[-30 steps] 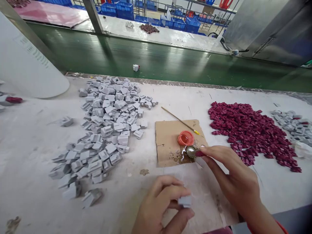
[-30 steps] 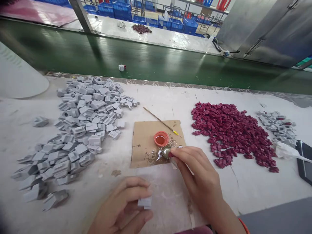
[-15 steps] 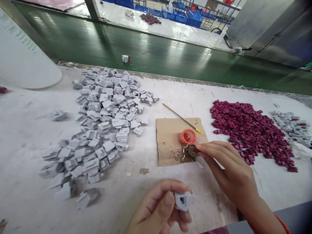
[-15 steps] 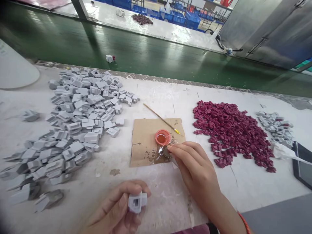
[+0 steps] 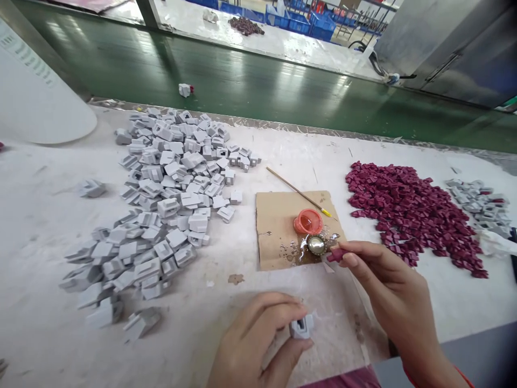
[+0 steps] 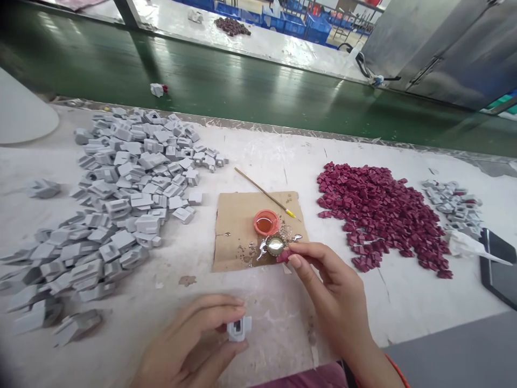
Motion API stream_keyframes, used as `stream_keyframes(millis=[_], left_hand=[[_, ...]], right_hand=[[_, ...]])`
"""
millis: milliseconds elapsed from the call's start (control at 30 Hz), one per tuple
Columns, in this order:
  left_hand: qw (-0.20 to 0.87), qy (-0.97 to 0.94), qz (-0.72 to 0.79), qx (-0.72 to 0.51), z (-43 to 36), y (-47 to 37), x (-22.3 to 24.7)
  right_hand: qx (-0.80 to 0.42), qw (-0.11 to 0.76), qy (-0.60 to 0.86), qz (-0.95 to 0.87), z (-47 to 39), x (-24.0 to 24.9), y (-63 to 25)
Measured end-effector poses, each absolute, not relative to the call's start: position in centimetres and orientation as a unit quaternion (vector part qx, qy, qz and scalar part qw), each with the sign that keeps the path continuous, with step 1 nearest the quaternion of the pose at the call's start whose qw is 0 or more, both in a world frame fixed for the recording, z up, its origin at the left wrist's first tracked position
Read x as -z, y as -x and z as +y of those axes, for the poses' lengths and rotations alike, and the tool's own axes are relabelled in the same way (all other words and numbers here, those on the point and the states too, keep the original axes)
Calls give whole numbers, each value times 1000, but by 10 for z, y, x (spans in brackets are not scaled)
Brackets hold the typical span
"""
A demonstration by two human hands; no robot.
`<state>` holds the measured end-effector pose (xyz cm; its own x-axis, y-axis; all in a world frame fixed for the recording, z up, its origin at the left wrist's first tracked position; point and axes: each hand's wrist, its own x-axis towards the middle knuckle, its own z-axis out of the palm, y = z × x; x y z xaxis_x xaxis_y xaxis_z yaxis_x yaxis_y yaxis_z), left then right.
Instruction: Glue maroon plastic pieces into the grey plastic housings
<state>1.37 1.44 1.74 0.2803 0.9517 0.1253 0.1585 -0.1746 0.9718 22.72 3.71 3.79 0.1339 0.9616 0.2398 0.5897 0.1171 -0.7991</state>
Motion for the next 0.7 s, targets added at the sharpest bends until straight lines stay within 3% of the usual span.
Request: stream_keyframes(millis=[300,700], left_hand=[[269,-744,482,-377,9,-27,-4],[298,-708,515,-380,12,-29,-8]], right_hand=[[-247,442,648,-569,41,-43,-222],[-247,439,549,-667,8,-36,-188]])
